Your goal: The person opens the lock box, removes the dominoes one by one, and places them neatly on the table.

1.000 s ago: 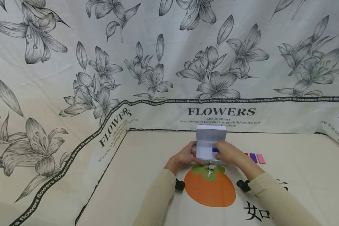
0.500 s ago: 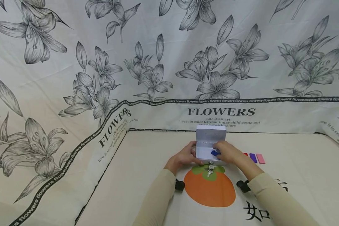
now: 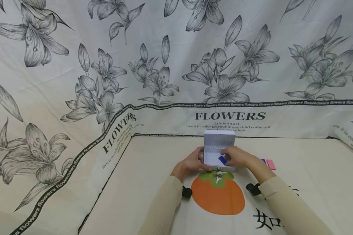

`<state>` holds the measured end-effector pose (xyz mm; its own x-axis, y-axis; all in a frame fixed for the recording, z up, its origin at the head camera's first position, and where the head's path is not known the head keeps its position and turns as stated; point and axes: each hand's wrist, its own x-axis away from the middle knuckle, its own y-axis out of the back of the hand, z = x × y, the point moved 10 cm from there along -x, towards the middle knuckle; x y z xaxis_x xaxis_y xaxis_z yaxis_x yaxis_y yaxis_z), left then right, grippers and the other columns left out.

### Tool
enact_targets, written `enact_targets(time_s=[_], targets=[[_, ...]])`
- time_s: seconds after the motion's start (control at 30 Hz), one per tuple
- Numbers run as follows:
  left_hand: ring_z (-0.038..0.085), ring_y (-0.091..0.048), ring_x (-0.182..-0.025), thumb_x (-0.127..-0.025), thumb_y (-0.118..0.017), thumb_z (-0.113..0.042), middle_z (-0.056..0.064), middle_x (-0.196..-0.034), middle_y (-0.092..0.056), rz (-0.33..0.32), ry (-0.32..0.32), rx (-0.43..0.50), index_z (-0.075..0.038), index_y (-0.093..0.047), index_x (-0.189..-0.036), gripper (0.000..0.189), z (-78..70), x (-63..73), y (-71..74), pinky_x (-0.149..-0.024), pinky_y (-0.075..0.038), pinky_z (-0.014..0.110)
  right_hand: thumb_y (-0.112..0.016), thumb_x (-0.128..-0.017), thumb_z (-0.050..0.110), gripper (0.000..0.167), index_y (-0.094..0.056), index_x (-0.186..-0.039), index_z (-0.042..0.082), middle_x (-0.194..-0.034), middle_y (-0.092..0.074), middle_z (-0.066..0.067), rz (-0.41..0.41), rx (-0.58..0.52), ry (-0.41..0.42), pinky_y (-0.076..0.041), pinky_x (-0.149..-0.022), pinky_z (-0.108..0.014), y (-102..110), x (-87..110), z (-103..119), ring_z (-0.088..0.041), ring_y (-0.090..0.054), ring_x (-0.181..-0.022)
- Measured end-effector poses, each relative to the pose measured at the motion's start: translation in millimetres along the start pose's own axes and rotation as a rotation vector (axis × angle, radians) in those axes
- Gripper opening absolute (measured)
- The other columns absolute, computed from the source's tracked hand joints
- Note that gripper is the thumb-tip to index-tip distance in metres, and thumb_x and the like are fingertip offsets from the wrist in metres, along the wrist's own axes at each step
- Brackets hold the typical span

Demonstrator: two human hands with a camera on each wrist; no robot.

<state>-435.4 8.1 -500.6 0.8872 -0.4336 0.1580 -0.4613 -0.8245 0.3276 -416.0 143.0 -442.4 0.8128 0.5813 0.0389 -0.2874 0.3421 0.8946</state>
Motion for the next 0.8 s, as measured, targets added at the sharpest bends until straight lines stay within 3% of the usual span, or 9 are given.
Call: enact_targets(time_s=[0.8], targets=[[0.017, -0.056, -0.087, -0.072, -0.091, -0.002, 0.007, -0.098, -0.062, 0.007, -0.007, -0.001, -0.017, -0.037, -0.154, 0.1, 0.5, -0.8, -1.6, -0.085, -0.044, 0.031, -0.083, -0.084, 0.011, 0.03, -0.071, -0.107, -0.004, -0.08, -0.063, -0.001, -0.073, -0.048, -0.01, -0.048, -0.072, -0.034, -4.7, -1.4, -7.0, -0.014, -0.055, -0.075]])
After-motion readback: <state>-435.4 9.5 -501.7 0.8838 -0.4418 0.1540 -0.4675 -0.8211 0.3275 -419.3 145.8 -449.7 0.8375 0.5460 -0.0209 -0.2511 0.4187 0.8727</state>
